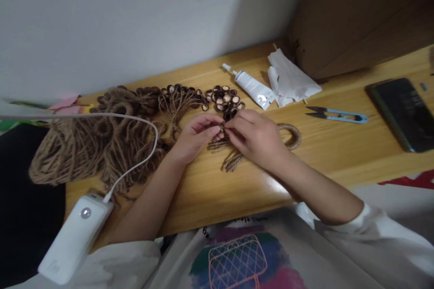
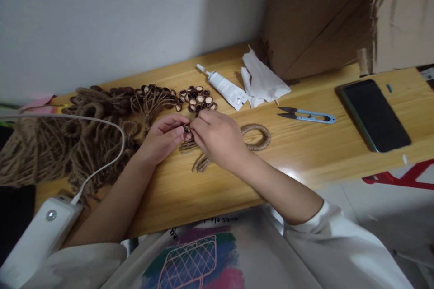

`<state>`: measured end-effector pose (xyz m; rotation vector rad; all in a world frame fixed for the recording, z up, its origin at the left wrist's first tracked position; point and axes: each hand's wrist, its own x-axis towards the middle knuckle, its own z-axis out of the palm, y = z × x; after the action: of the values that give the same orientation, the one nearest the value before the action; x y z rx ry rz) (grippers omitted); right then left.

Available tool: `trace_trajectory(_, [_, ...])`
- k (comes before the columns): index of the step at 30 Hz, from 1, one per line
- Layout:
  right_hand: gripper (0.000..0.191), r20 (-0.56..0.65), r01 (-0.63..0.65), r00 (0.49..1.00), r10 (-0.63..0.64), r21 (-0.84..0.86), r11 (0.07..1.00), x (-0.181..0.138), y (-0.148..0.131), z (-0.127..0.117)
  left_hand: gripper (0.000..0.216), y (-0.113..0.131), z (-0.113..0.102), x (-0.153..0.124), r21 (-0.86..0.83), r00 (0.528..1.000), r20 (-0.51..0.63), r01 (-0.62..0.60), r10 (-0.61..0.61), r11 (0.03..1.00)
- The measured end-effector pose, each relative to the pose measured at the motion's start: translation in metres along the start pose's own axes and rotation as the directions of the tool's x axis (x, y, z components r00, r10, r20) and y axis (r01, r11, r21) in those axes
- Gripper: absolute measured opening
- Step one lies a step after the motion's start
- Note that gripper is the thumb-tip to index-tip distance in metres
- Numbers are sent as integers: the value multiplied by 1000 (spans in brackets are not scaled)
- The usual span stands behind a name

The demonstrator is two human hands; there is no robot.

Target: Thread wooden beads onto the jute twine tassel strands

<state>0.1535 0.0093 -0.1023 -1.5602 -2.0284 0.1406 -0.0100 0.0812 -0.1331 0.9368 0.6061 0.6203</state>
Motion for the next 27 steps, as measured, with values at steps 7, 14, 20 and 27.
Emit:
trace_trajectory(7, [23,3,2,1000,-2,5,1000,0,-1,0,23,1,0,-1,9,1000,-1,4,-4,1000])
trace_trajectory(14, [24,12,-6,1000,6,-1,1000,0,-1,0,23,1,1,0,12,1000,-1,0,0,1000])
trace_trajectory(20, [23,27,-16,1000,15,18,1000,0,-1,-1,23,1,0,-1,3,1000,13,-2,2,1000])
trace_trajectory(27, [21,19,-18,1000,18,16,1000,0,-1,0,25,1,1,-1,25,1000,-9,-4,4,1000])
